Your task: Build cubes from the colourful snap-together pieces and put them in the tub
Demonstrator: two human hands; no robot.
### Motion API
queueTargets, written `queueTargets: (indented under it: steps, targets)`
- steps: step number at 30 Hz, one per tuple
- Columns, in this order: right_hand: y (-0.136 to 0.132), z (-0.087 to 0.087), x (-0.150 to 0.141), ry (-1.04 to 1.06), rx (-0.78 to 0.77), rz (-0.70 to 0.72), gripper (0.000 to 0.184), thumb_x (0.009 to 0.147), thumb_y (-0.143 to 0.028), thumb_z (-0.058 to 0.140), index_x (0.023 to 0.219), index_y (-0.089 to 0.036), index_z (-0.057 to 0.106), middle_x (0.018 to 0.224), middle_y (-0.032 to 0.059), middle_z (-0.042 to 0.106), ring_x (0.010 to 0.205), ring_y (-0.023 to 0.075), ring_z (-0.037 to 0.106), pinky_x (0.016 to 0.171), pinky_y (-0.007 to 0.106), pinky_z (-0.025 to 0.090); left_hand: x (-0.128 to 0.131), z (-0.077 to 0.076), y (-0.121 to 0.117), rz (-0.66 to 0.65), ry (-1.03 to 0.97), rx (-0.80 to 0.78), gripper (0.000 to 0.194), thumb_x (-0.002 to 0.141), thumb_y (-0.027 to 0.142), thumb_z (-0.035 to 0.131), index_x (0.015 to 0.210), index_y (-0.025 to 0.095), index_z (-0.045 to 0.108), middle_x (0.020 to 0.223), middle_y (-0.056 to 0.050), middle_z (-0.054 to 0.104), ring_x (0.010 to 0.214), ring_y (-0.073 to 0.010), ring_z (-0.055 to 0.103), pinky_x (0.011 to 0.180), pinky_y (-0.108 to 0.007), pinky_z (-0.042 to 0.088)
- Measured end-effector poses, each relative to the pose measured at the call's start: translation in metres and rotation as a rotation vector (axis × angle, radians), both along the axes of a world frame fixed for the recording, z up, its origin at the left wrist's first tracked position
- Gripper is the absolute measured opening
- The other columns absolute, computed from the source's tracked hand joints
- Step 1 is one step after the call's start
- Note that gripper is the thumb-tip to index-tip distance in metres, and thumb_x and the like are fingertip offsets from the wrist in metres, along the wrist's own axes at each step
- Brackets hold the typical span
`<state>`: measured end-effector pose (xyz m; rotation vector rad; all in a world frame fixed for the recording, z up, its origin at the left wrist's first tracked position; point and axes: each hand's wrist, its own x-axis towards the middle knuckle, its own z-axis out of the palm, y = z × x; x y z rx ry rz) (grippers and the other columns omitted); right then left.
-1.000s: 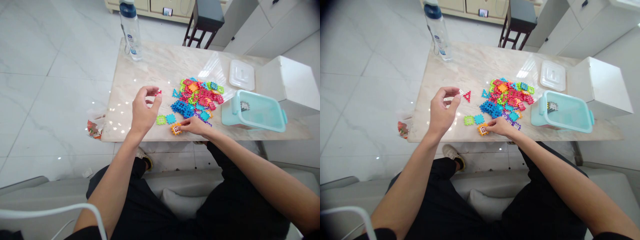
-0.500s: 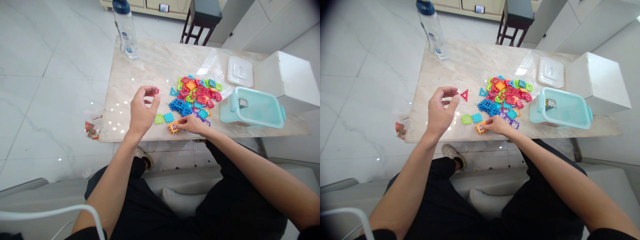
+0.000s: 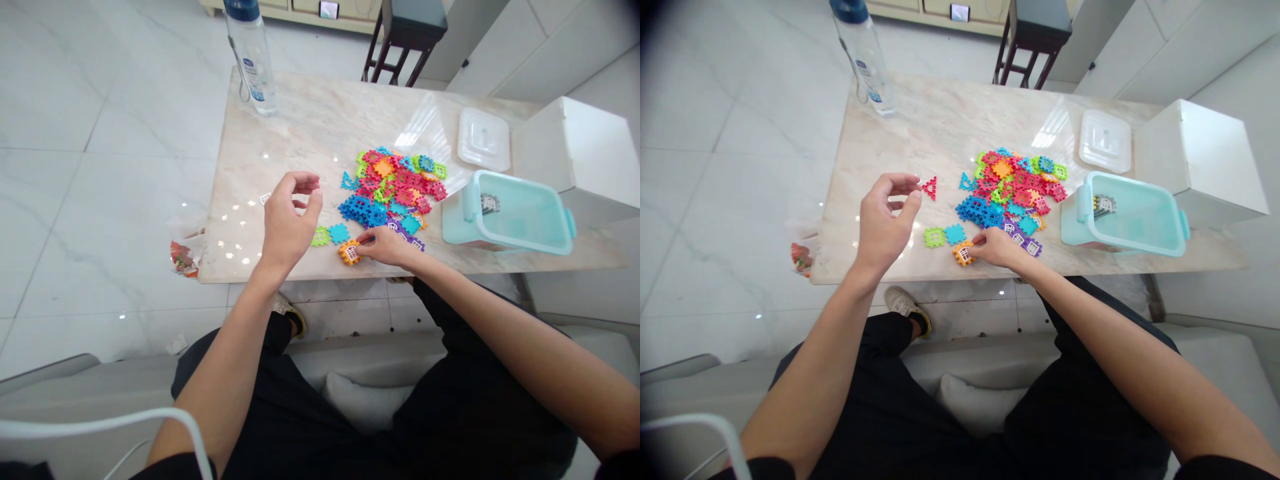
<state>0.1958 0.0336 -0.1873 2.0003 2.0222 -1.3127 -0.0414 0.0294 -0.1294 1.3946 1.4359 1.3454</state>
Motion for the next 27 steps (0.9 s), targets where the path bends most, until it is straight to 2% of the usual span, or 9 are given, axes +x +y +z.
queueTargets:
  steps: [4, 7, 12, 15, 17, 19, 21, 24, 27]
  targets:
    - [0.001, -0.001, 0.000, 0.000, 0.000, 0.017, 0.022, 0.088, -0.031, 0.082, 0.104, -0.016, 0.085, 0.107, 0.0086, 0.085, 0.096, 0.0231, 0.078, 0.082, 0.027, 0.056, 0.000, 0.000, 0.000, 0.000, -0.002, -0.001, 0.022, 0.091, 0.024, 0.073, 0.112, 0.025, 0.072, 0.112, -0.006, 0.076, 0.108, -0.0224, 0.070, 0.086, -0.032, 0.056]
    - [-0.002, 0.004, -0.002, -0.030, 0.031, 0.039, 0.029, 0.088, -0.033, 0.081, 0.111, -0.014, 0.085, 0.111, 0.0105, 0.084, 0.099, 0.0252, 0.078, 0.087, 0.030, 0.058, 0.000, 0.000, 0.000, 0.000, 0.000, 0.000, 0.021, 0.091, 0.025, 0.073, 0.112, 0.024, 0.073, 0.112, -0.007, 0.076, 0.108, -0.0228, 0.070, 0.086, -0.033, 0.057]
    - [-0.001, 0.038, 0.005, -0.055, 0.234, 0.098, 0.041, 0.088, -0.031, 0.076, 0.125, -0.013, 0.081, 0.115, 0.0132, 0.082, 0.097, 0.0275, 0.076, 0.092, 0.036, 0.058, -0.002, 0.001, 0.000, -0.004, 0.017, 0.010, 0.020, 0.092, 0.027, 0.072, 0.112, 0.025, 0.073, 0.113, -0.007, 0.078, 0.106, -0.0218, 0.071, 0.085, -0.031, 0.057]
    - [0.015, 0.058, 0.031, -0.078, 0.404, 0.069, 0.035, 0.093, -0.027, 0.068, 0.124, -0.014, 0.080, 0.116, 0.0132, 0.081, 0.101, 0.0276, 0.074, 0.098, 0.037, 0.056, -0.001, 0.001, 0.000, -0.009, 0.041, 0.011, 0.019, 0.093, 0.028, 0.072, 0.111, 0.025, 0.073, 0.113, -0.007, 0.079, 0.105, -0.0213, 0.071, 0.083, -0.030, 0.057]
    - [0.028, 0.064, 0.057, -0.195, 0.527, 0.035, 0.033, 0.097, -0.022, 0.061, 0.123, -0.013, 0.079, 0.119, 0.0158, 0.080, 0.109, 0.0292, 0.072, 0.103, 0.039, 0.052, 0.000, 0.001, 0.000, -0.014, 0.051, 0.019, 0.018, 0.093, 0.029, 0.072, 0.111, 0.024, 0.074, 0.112, -0.007, 0.079, 0.104, -0.0213, 0.072, 0.082, -0.029, 0.057]
    - [0.041, 0.062, 0.082, -0.355, 0.595, 0.030, 0.033, 0.100, -0.017, 0.053, 0.120, -0.010, 0.078, 0.122, 0.0205, 0.078, 0.116, 0.0314, 0.069, 0.107, 0.040, 0.049, 0.003, 0.000, 0.000, -0.032, 0.067, 0.020, 0.019, 0.094, 0.029, 0.070, 0.112, 0.023, 0.074, 0.111, -0.007, 0.079, 0.104, -0.0213, 0.073, 0.082, -0.029, 0.056]
    - [0.052, 0.053, 0.101, -0.454, 0.553, 0.023, 0.033, 0.099, -0.012, 0.050, 0.114, -0.009, 0.079, 0.119, 0.0225, 0.078, 0.115, 0.0312, 0.069, 0.104, 0.039, 0.048, 0.006, -0.001, 0.001, -0.052, 0.093, 0.004, 0.018, 0.095, 0.028, 0.068, 0.112, 0.023, 0.074, 0.112, -0.008, 0.079, 0.105, -0.0219, 0.074, 0.082, -0.030, 0.056]
    - [0.065, 0.032, 0.117, -0.488, 0.465, 0.065, 0.028, 0.096, -0.008, 0.053, 0.110, -0.009, 0.077, 0.116, 0.0214, 0.078, 0.110, 0.0281, 0.069, 0.098, 0.034, 0.049, 0.011, -0.003, 0.004, -0.065, 0.132, -0.011, 0.020, 0.096, 0.027, 0.065, 0.113, 0.021, 0.073, 0.114, -0.008, 0.079, 0.106, -0.0223, 0.074, 0.083, -0.031, 0.057]
    - [0.077, 0.011, 0.124, -0.459, 0.454, 0.085, 0.031, 0.091, -0.003, 0.056, 0.116, -0.009, 0.074, 0.121, 0.0210, 0.076, 0.116, 0.0276, 0.067, 0.102, 0.033, 0.048, 0.017, -0.005, 0.006, -0.073, 0.141, -0.026, 0.020, 0.096, 0.027, 0.063, 0.113, 0.020, 0.073, 0.115, -0.009, 0.079, 0.106, -0.0224, 0.075, 0.082, -0.032, 0.058]
